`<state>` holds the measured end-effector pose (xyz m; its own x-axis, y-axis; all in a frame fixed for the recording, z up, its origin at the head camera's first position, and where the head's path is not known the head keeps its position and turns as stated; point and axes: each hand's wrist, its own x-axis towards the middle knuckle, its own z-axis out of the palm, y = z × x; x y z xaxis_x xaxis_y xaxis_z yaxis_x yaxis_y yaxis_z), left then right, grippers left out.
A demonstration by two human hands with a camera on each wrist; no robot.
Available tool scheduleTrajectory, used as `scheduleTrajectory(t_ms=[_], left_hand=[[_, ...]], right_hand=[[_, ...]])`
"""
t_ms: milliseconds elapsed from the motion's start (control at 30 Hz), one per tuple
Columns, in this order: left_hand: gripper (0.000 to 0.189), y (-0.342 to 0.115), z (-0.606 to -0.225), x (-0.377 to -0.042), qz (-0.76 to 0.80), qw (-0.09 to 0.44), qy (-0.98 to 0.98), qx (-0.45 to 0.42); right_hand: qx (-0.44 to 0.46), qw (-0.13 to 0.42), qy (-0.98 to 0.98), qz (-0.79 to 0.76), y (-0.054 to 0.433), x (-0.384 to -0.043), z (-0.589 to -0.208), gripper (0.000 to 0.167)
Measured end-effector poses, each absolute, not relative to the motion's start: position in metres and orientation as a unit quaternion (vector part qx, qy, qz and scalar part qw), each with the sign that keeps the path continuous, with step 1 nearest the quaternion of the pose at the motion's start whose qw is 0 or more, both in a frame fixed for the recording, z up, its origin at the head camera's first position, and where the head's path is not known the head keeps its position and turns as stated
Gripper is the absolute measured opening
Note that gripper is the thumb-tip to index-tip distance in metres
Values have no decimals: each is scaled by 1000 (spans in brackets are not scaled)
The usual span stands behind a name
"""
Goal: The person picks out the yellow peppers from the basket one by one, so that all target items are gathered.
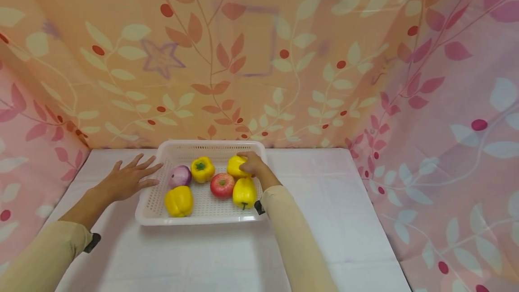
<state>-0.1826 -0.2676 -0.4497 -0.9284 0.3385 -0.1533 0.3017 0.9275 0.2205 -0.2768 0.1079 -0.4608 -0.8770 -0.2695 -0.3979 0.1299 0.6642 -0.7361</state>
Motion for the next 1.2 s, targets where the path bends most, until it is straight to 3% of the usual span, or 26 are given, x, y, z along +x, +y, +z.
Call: scheduleTrajectory(t_ms=[700, 1000, 1200], left_hand=[[66, -267, -449, -182, 82, 91, 978, 168], [66, -268, -453, -184, 91, 101, 977, 164], [66, -267, -452, -184, 93, 103, 976, 165]], right_hand=[[-167, 155, 897, -379, 149, -286, -388, 55], [-154, 109, 906, -380, 192, -288, -379, 55], [-102, 115, 912, -380, 228, -290, -389, 57]])
